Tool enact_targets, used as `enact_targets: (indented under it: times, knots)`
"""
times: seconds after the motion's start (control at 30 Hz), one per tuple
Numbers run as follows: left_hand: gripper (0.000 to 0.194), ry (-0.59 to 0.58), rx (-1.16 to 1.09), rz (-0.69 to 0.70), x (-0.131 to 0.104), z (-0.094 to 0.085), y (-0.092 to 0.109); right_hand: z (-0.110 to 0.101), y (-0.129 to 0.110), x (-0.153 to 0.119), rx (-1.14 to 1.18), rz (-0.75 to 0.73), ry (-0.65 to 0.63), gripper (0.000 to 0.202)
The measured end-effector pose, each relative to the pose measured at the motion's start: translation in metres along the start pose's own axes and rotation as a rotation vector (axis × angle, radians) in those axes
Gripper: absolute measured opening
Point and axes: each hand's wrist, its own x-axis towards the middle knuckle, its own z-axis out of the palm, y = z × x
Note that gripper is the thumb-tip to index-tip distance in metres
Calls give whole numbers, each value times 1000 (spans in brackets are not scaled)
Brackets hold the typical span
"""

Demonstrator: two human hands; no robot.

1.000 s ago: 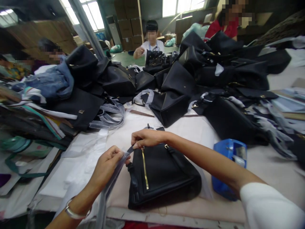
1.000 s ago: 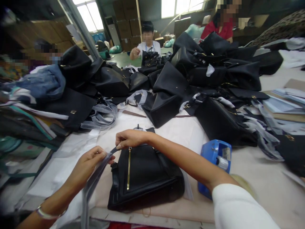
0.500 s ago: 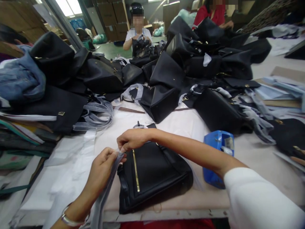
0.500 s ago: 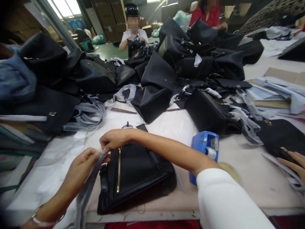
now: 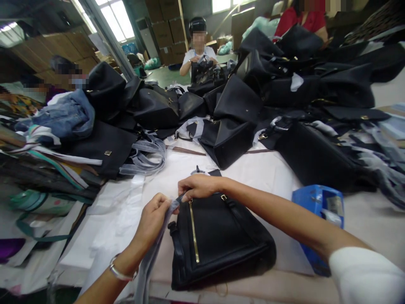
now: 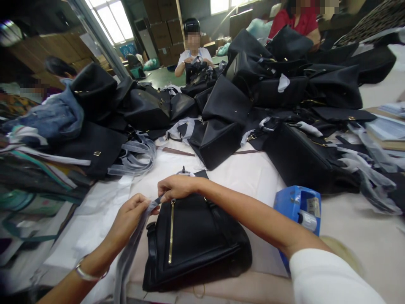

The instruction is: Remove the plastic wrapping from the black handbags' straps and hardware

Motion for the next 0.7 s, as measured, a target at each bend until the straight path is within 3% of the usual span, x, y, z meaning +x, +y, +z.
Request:
enact_targets:
  times: [0.2,0.43,0.57,0.7]
  knots:
    - [22,14,61,33,11,9,6,8,2,12,-12,24,30,25]
    - [24,-49,-2,-7,15,11,7,3,0,-13,-33,83,252,22]
    - [28,-60,63,10,16,15,11,20,-3,-11,-76,153,323,30]
    - [32,-117,22,-41,10,17,19,35,-4,-11,-53,217,440,14]
